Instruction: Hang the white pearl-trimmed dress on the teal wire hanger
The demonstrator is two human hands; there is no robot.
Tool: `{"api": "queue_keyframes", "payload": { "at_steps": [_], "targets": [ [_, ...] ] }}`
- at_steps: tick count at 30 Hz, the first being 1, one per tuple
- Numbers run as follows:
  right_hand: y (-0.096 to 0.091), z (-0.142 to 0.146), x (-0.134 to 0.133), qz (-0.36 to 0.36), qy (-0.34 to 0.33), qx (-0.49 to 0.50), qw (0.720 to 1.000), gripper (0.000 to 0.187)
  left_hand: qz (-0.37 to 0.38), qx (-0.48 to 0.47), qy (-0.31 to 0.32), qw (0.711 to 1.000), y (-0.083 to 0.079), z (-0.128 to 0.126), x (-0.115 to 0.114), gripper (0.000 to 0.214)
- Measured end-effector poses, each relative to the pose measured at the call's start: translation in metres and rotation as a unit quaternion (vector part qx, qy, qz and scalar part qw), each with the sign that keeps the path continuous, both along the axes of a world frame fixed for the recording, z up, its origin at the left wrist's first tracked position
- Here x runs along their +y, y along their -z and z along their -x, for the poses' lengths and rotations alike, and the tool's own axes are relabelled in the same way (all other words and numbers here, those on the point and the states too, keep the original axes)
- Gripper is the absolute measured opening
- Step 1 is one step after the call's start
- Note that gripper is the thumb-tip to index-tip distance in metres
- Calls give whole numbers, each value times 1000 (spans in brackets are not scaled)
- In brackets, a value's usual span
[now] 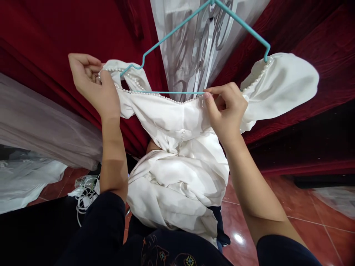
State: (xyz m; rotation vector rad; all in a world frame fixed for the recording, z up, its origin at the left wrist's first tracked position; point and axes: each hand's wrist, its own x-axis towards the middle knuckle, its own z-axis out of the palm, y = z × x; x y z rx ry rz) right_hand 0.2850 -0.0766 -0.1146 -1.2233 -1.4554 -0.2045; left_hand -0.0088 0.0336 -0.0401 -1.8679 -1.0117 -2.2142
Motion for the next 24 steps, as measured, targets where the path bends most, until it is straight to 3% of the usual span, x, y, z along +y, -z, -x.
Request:
{"api": "queue_keyframes", "payload": {
  "at_steps": [4, 7, 12, 15, 18, 21, 24],
  "targets": [
    [-2, -7, -1, -14, 13, 3, 1000, 26, 179, 89, 3, 980, 34, 23, 22, 42],
    [-3, -13, -1, -19, 21, 8, 1000, 29, 287, 127, 32, 949, 46, 26, 22, 48],
    [-8, -15, -4, 4, 7, 10, 1000, 32, 298, 194, -5, 934, 39, 30, 4, 13],
    [-7, -9, -5, 10, -6, 9, 1000, 30, 310, 216, -15, 926, 43, 27, -9, 15],
    [-4, -4, -3, 4, -2, 10, 1000, 28, 277, 269, 62, 920, 54, 10, -29, 26],
    [1, -3, 3, -10, 0, 15, 1000, 29, 135, 330, 159, 921, 62, -17, -50, 27],
    [4, -4, 8, -16, -5, 12, 1000, 32, 41, 293, 140, 945, 56, -41, -61, 26]
  ]
}}
